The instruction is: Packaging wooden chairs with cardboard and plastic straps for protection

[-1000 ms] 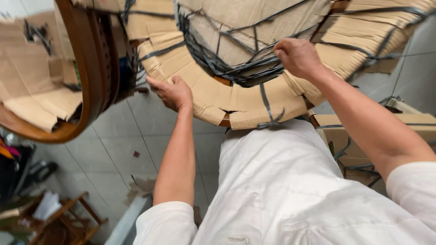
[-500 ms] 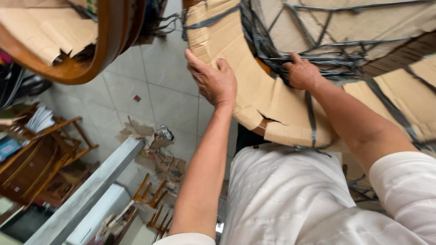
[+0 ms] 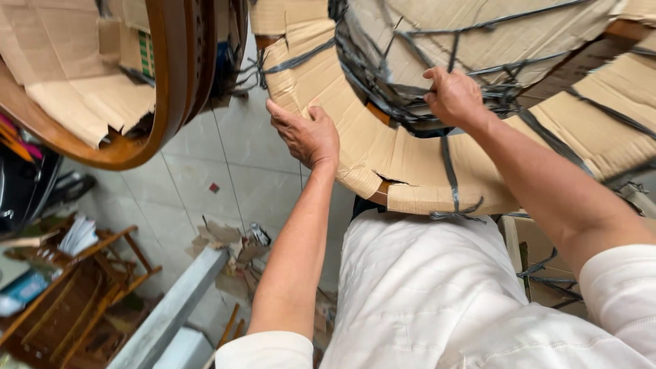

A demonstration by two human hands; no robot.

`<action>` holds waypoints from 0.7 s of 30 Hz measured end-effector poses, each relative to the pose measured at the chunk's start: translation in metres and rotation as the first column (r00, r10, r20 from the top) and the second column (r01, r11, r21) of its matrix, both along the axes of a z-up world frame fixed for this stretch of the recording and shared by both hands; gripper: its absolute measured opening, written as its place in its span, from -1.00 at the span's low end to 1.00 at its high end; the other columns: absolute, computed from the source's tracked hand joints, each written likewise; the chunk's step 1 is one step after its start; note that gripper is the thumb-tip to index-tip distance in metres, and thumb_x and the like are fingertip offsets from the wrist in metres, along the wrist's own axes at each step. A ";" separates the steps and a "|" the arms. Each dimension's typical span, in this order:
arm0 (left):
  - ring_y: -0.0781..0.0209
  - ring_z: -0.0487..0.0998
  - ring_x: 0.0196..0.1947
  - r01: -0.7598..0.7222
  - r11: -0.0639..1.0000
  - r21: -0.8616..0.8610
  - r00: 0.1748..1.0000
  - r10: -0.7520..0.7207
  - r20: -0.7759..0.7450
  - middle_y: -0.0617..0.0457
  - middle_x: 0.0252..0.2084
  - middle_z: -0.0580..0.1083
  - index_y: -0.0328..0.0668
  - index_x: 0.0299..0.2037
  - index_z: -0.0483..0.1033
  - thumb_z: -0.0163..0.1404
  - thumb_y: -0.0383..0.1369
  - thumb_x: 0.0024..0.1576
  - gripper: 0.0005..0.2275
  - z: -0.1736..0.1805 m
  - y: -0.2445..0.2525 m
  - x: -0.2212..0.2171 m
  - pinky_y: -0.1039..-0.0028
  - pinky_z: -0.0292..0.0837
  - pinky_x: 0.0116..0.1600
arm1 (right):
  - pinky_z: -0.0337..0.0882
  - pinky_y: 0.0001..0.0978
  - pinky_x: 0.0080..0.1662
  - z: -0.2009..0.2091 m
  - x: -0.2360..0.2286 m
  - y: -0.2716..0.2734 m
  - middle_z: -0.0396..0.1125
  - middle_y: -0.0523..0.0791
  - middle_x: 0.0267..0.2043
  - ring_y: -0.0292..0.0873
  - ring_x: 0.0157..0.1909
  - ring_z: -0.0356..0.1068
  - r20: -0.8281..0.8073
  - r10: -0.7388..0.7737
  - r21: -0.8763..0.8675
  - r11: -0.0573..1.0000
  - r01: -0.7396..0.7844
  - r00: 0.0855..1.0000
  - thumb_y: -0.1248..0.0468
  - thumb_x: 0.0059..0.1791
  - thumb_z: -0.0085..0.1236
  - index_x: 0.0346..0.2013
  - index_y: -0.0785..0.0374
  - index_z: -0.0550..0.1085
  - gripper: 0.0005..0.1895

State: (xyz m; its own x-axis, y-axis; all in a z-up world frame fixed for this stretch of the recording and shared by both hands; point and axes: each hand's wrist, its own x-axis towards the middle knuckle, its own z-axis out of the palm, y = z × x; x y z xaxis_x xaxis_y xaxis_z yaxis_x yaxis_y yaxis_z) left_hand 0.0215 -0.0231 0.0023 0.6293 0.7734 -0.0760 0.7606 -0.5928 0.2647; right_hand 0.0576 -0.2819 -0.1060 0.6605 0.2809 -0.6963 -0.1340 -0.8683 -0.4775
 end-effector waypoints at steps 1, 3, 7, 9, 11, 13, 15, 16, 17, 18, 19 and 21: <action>-0.35 0.43 0.20 -0.001 1.000 0.013 1.000 0.001 -0.006 -0.23 0.35 0.29 -0.18 0.47 -0.07 0.00 -0.29 0.09 -0.27 -0.002 0.001 -0.002 -0.13 0.42 -0.07 | 0.37 0.22 -0.06 0.017 0.002 0.000 0.44 0.15 -0.01 0.29 0.10 0.35 0.004 -0.030 0.001 1.000 0.030 1.000 0.12 0.04 0.14 0.33 0.11 0.36 -0.44; -0.34 0.39 0.26 -0.022 0.999 -0.048 1.000 0.022 -0.003 -0.22 0.37 0.23 -0.16 0.48 -0.08 0.02 -0.31 0.08 -0.26 -0.002 0.001 -0.005 -0.18 0.43 0.06 | 0.40 0.18 0.01 0.034 -0.013 -0.008 0.49 -0.02 -0.11 0.19 0.07 0.41 0.050 -0.104 0.058 0.993 0.102 0.993 0.10 0.04 0.14 0.23 -0.01 0.45 -0.56; -0.28 0.35 0.32 -0.054 0.993 -0.101 0.999 0.053 -0.015 -0.16 0.38 0.17 -0.13 0.49 -0.06 0.04 -0.32 0.06 -0.25 -0.008 0.006 -0.003 -0.18 0.47 0.16 | 0.43 0.06 0.02 0.100 -0.030 -0.014 0.55 -0.20 -0.26 0.03 -0.02 0.50 0.110 -0.318 0.244 0.927 0.284 0.942 0.16 0.05 0.14 0.06 -0.04 0.57 -0.71; -0.29 0.35 0.31 -0.032 0.993 -0.116 0.999 0.033 0.007 -0.18 0.38 0.16 -0.16 0.48 -0.05 0.04 -0.33 0.05 -0.25 -0.006 0.006 -0.002 -0.19 0.47 0.15 | 0.44 -0.03 -0.03 0.133 -0.045 -0.020 0.54 -0.13 -0.23 0.00 -0.07 0.50 0.150 -0.423 0.304 0.880 0.365 0.894 0.17 0.04 0.18 0.04 -0.01 0.59 -0.73; -0.30 0.35 0.31 -0.027 0.991 -0.133 0.999 0.030 0.021 -0.19 0.39 0.15 -0.18 0.47 -0.04 0.04 -0.33 0.05 -0.25 -0.007 0.005 -0.002 -0.21 0.46 0.15 | 0.44 -0.12 -0.08 0.160 -0.064 -0.022 0.52 -0.07 -0.21 -0.03 -0.12 0.50 0.180 -0.508 0.365 0.830 0.423 0.842 0.18 0.03 0.22 0.03 0.01 0.61 -0.74; -0.30 0.37 0.27 -0.024 0.990 -0.136 0.999 0.029 0.038 -0.17 0.36 0.16 -0.19 0.45 -0.02 0.04 -0.32 0.03 -0.26 -0.007 0.008 -0.004 -0.20 0.47 0.14 | 0.44 -0.37 -0.13 0.179 -0.089 -0.018 0.44 -0.03 -0.28 -0.20 -0.20 0.45 0.147 -0.712 0.524 0.645 0.557 0.687 0.29 0.06 0.27 0.06 0.14 0.61 -0.73; -0.31 0.37 0.26 -0.010 0.988 -0.156 0.998 0.020 0.064 -0.17 0.35 0.17 -0.19 0.44 -0.01 0.04 -0.32 0.03 -0.27 -0.010 0.010 -0.003 -0.20 0.48 0.14 | 0.44 -0.44 -0.08 0.201 -0.101 -0.009 0.45 -0.05 -0.25 -0.25 -0.16 0.45 0.070 -0.795 0.609 0.513 0.605 0.603 0.34 0.07 0.22 0.10 0.19 0.58 -0.71; -0.31 0.38 0.25 -0.003 0.986 -0.166 0.997 0.017 0.077 -0.17 0.34 0.18 -0.20 0.44 0.00 0.04 -0.32 0.03 -0.27 -0.012 0.011 -0.005 -0.20 0.48 0.13 | 0.44 -0.51 -0.04 0.212 -0.110 -0.005 0.47 -0.07 -0.21 -0.30 -0.11 0.45 -0.034 -0.853 0.676 0.364 0.640 0.520 0.38 0.07 0.17 0.13 0.25 0.55 -0.69; -0.31 0.38 0.25 0.001 0.985 -0.175 0.997 0.013 0.080 -0.17 0.34 0.18 -0.20 0.44 0.00 0.04 -0.32 0.03 -0.27 -0.013 0.013 -0.004 -0.20 0.48 0.13 | 0.44 -0.51 -0.04 0.216 -0.116 -0.006 0.47 -0.07 -0.21 -0.30 -0.11 0.45 -0.024 -0.855 0.675 0.368 0.640 0.517 0.38 0.07 0.17 0.13 0.25 0.55 -0.69; -0.29 0.39 0.23 0.002 0.985 -0.172 0.995 0.015 0.099 -0.15 0.31 0.21 -0.16 0.44 0.00 0.05 -0.30 0.01 -0.26 -0.014 0.013 -0.005 -0.16 0.48 0.14 | 0.40 -0.62 -0.08 0.222 -0.123 -0.010 0.48 -0.09 -0.21 -0.35 -0.12 0.45 -0.073 -0.892 0.701 0.272 0.659 0.446 0.34 0.09 0.16 0.15 0.26 0.52 -0.68; -0.27 0.40 0.22 0.003 0.985 -0.170 0.993 0.018 0.118 -0.12 0.28 0.24 -0.13 0.44 0.01 0.06 -0.29 -0.01 -0.25 -0.015 0.013 -0.006 -0.11 0.48 0.15 | 0.35 -0.74 -0.12 0.227 -0.130 -0.013 0.48 -0.12 -0.21 -0.40 -0.13 0.45 -0.124 -0.920 0.721 0.174 0.670 0.373 0.30 0.10 0.15 0.17 0.28 0.48 -0.66; -0.25 0.39 0.24 0.014 0.983 -0.181 0.991 0.011 0.137 -0.11 0.29 0.24 -0.11 0.45 0.01 0.07 -0.29 -0.01 -0.24 -0.023 0.016 -0.008 -0.08 0.46 0.19 | 0.44 -0.73 -0.15 0.222 -0.141 -0.023 0.49 -0.09 -0.23 -0.39 -0.19 0.49 -0.199 -0.931 0.749 0.058 0.660 0.307 0.33 0.10 0.16 0.15 0.29 0.48 -0.68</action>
